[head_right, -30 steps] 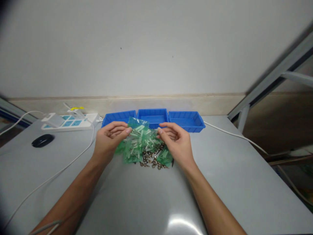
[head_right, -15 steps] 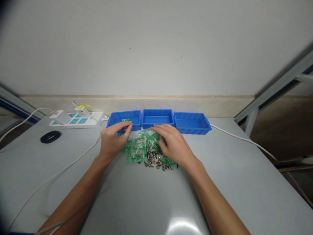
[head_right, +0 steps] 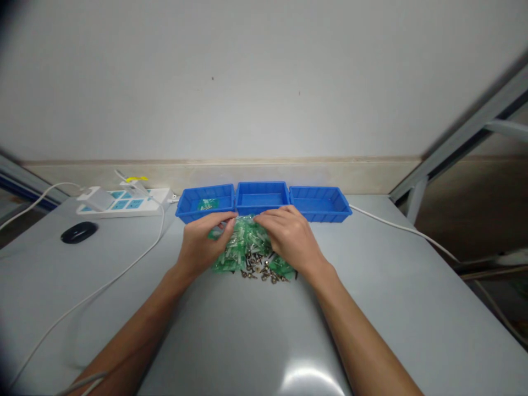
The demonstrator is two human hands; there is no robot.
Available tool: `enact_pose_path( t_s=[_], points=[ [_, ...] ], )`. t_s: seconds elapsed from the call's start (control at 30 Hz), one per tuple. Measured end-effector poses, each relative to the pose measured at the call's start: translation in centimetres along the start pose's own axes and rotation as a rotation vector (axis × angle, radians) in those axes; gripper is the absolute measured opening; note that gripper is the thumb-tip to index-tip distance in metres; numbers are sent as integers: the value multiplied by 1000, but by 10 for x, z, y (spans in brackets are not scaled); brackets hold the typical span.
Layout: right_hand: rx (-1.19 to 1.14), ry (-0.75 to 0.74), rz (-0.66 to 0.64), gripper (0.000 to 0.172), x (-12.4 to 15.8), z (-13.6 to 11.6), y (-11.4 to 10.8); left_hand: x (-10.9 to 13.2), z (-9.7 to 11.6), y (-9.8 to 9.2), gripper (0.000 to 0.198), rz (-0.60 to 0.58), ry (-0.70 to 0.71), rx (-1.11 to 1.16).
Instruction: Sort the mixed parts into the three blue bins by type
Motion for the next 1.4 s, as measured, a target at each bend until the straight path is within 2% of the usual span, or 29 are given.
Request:
enact_pose_path(
  t_s=[0.07, 0.17, 0.27, 0.4, 0.5, 0.57, 0.67, 0.73, 0.8, 0.9, 0.97, 1.03, 1.17, 1.3, 1.4],
  points=[
    [-127, 111, 117, 28, 4, 0, -9, -2, 4, -2, 21, -21, -32, 75],
    [-427, 355, 241, 14, 12, 4, -15, -4, 10, -1, 31, -80, -83, 285],
    [-743, 546, 257, 22, 18, 8, -10, -3, 11, 4, 32, -110, -212, 561],
    [-918, 648, 248, 33, 18, 11, -2, 1, 6, 11, 46, -138, -410, 761],
    [-934, 669, 240, 36, 17, 12, 0, 0, 3, 13, 49, -141, -454, 757],
    [-882, 656, 238, 36, 17, 13, -3, -2, -1, 7, 38, -47, -415, 660],
    [-598, 574, 229, 28, 18, 18, -17, -5, -7, -13, 15, 197, -256, 305],
    [-360, 502, 124, 22, 20, 22, -25, -6, -9, -24, 8, 277, -116, 23],
    [-235, 463, -85, 22, 24, 27, -27, -5, -17, -30, 11, 320, -10, -142],
    [-226, 474, -312, 27, 31, 32, -28, -4, -36, -26, 17, 205, 31, -327],
    [-277, 503, -399, 31, 34, 33, -29, -3, -44, -21, 28, 141, 32, -399],
    [-306, 537, -430, 32, 36, 34, -31, -4, -42, -17, 38, 121, 57, -395],
    [-299, 632, -443, 34, 40, 38, -37, -6, -17, -14, 34, 100, 181, -320],
    [-474, 710, -557, 37, 47, 37, -31, -6, 13, -5, 31, -39, 321, -264],
    [-595, 728, -540, 35, 47, 37, -26, -4, 26, 0, 26, -101, 383, -225]
  ],
)
Point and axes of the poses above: each hand's wrist, its own x-axis away from the middle knuckle, its own y-axis out of the palm, z = x × y, the point moved 5 cm from there along -x, towards the middle knuckle
